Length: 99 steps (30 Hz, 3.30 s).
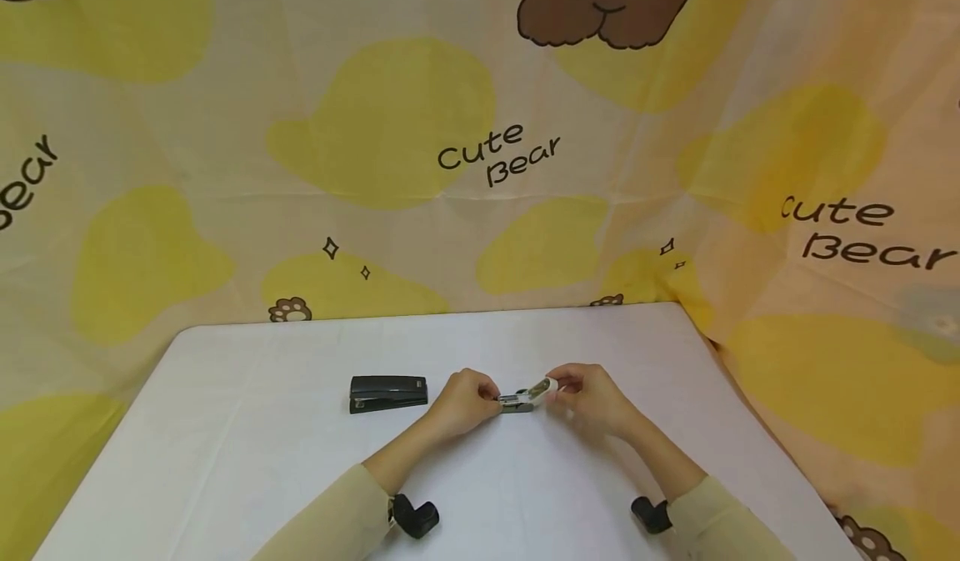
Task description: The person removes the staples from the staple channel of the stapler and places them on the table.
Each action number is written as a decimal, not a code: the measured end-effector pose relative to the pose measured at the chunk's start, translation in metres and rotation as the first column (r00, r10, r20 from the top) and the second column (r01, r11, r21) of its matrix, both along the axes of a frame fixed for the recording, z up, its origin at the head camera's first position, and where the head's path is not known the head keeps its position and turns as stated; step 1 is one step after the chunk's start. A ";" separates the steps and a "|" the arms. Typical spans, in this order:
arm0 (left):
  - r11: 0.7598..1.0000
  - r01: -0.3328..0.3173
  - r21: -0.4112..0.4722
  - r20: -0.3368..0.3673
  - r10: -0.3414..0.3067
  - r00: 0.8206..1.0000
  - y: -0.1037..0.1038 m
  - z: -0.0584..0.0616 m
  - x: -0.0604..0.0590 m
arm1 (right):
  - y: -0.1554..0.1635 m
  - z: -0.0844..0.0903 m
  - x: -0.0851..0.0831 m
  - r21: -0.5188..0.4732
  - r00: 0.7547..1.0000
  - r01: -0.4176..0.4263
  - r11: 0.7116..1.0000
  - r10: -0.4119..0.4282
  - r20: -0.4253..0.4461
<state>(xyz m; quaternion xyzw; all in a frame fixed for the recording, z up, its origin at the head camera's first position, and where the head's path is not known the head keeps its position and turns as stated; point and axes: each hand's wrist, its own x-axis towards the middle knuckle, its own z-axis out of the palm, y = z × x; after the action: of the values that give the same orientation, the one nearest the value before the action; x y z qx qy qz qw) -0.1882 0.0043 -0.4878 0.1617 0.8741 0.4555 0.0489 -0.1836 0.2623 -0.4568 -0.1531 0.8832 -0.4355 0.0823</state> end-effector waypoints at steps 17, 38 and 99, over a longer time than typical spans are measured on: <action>0.998 -0.061 -0.004 0.036 0.061 0.997 0.014 0.004 -0.020 | 0.006 -0.001 -0.016 0.003 0.997 0.076 0.997 -0.076 -0.002; 0.998 -0.063 -0.012 0.019 0.063 0.998 0.016 0.004 -0.025 | 0.010 -0.006 -0.023 0.028 0.993 0.106 0.994 -0.108 0.039; 0.963 -0.233 0.135 -0.300 0.264 0.917 -0.117 0.095 0.053 | -0.086 0.048 0.007 -0.352 0.970 0.069 0.934 -0.145 -0.193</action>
<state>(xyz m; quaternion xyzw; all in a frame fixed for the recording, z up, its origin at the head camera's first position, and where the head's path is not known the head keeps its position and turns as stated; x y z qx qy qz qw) -0.1354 -0.1127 -0.3928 0.1220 0.8610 0.4679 -0.1576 -0.1770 0.1765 -0.4090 -0.1629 0.8047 -0.5671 -0.0660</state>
